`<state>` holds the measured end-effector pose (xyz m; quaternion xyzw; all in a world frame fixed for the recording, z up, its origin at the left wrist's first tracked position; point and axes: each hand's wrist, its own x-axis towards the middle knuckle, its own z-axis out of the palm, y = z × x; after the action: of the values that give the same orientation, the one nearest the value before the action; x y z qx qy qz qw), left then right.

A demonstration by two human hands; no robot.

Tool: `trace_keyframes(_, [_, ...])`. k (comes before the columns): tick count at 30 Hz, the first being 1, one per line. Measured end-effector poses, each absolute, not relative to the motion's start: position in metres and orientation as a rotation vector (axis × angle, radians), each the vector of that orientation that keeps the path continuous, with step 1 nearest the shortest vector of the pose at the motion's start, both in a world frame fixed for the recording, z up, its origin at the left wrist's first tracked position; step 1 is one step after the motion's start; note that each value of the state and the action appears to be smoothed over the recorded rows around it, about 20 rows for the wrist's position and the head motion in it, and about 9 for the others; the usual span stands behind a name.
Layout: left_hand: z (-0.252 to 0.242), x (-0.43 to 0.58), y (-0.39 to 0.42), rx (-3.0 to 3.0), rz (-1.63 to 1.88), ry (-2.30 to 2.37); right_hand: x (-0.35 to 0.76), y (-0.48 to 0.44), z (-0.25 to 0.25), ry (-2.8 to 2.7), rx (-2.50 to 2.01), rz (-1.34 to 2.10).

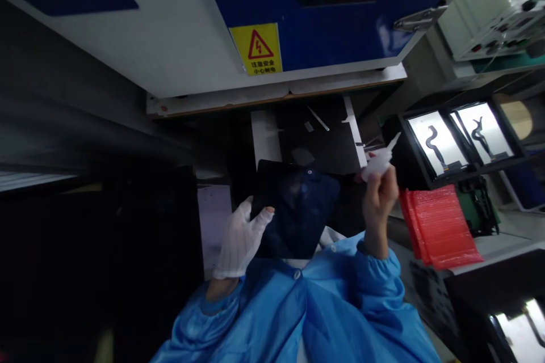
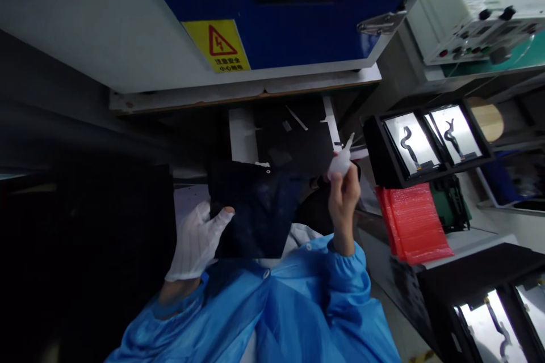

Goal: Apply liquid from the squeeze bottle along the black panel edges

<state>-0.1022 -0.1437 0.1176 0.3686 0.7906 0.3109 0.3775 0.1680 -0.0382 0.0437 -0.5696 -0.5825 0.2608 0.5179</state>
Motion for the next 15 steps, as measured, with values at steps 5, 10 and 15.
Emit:
trace_keyframes(5, [0.126, -0.087, -0.147, 0.859, 0.753, 1.808, 0.181, -0.090, 0.104, -1.249, -1.296, 0.404])
trace_keyframes(10, [0.139, -0.075, -0.148, 0.823, 0.718, 1.711, 0.174, -0.106, 0.128, -1.270, -1.242, 0.206])
trace_keyframes(15, [0.143, -0.072, -0.156, 0.836, 0.727, 1.878, 0.171, -0.100, 0.127, -1.310, -1.084, 0.139])
